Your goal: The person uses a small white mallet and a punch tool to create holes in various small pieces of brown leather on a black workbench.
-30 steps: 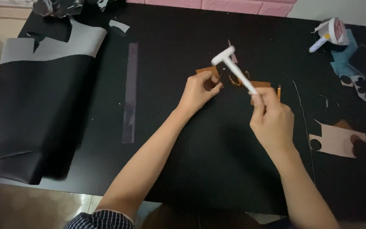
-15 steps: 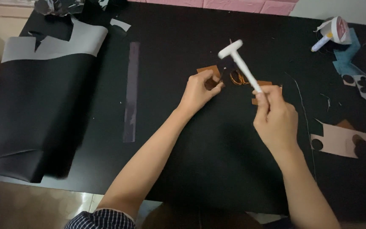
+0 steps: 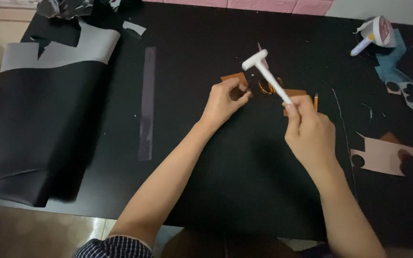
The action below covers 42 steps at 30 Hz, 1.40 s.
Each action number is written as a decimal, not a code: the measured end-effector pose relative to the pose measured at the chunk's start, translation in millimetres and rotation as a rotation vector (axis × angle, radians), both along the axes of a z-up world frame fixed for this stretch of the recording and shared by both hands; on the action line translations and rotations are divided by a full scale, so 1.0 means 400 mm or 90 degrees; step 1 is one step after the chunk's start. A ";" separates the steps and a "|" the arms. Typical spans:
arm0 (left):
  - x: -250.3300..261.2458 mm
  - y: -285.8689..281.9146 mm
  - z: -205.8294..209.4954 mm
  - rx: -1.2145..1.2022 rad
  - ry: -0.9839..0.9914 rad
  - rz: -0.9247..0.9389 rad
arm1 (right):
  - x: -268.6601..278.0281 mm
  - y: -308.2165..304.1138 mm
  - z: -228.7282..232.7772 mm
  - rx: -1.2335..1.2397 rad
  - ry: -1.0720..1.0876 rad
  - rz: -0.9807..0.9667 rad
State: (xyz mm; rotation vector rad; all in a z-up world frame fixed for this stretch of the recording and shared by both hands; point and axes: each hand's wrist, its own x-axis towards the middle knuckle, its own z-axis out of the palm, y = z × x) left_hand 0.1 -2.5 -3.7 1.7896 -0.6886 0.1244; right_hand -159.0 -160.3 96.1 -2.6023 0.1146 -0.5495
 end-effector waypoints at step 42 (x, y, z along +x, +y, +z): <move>0.006 0.023 0.002 -0.036 0.005 -0.043 | 0.267 0.076 -0.218 -0.166 -0.186 0.012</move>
